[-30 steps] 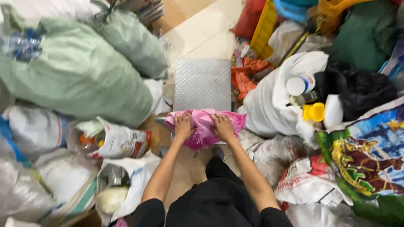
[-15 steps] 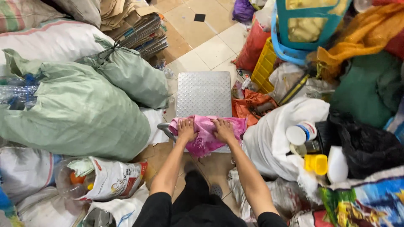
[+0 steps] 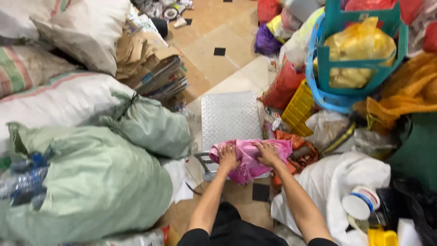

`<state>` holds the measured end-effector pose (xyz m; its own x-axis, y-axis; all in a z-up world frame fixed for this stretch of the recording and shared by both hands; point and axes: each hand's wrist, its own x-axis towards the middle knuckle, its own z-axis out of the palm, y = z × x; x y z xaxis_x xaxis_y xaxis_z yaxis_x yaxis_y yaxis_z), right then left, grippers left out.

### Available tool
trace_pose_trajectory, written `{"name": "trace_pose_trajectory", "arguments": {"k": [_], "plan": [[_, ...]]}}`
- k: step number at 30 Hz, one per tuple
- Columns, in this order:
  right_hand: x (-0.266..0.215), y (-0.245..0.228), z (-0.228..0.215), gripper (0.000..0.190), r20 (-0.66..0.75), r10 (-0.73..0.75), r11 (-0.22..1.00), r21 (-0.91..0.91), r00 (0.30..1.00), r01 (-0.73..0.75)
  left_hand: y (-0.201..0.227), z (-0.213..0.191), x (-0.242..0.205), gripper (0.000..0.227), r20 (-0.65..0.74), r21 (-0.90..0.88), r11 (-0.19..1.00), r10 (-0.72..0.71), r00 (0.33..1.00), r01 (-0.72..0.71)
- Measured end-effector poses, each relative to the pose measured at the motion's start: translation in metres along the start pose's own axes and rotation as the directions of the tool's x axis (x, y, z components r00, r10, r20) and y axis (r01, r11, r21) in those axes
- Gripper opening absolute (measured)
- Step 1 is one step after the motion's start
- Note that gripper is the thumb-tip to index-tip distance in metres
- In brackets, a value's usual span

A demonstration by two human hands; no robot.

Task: The person sorts through various items in a cluttered room, moving a metal hand truck and handling a pink bag. They place a white box, a plastic bottle, and a small box into the pink bag, then move a green container and a black bucket.

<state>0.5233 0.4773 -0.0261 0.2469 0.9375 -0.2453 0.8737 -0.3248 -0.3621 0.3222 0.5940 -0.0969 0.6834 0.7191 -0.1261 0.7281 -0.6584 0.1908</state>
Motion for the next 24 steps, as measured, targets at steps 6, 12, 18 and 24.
{"name": "trace_pose_trajectory", "arguments": {"k": [6, 12, 18, 24], "plan": [[0.069, 0.006, -0.025, 0.078, -0.003, 0.030, 0.999, -0.033, 1.000, -0.030, -0.013, -0.004, 0.074, 0.107, 0.026, -0.081, 0.997, 0.020, 0.999, -0.018], [0.144, 0.000, -0.047, 0.077, -0.055, 0.061, 0.997, -0.034, 0.997, -0.062, -0.043, -0.030, 0.142, 0.107, 0.013, -0.118, 0.993, 0.032, 0.999, -0.030], [0.234, 0.008, -0.067, 0.074, -0.079, -0.008, 1.000, 0.029, 0.997, 0.010, -0.075, -0.058, 0.226, 0.105, -0.024, -0.070, 0.997, 0.011, 1.000, -0.012], [0.332, 0.008, -0.088, 0.075, -0.105, -0.041, 0.999, 0.030, 0.994, 0.045, -0.118, -0.073, 0.318, 0.100, -0.098, -0.005, 1.000, 0.006, 0.995, -0.007]]}}
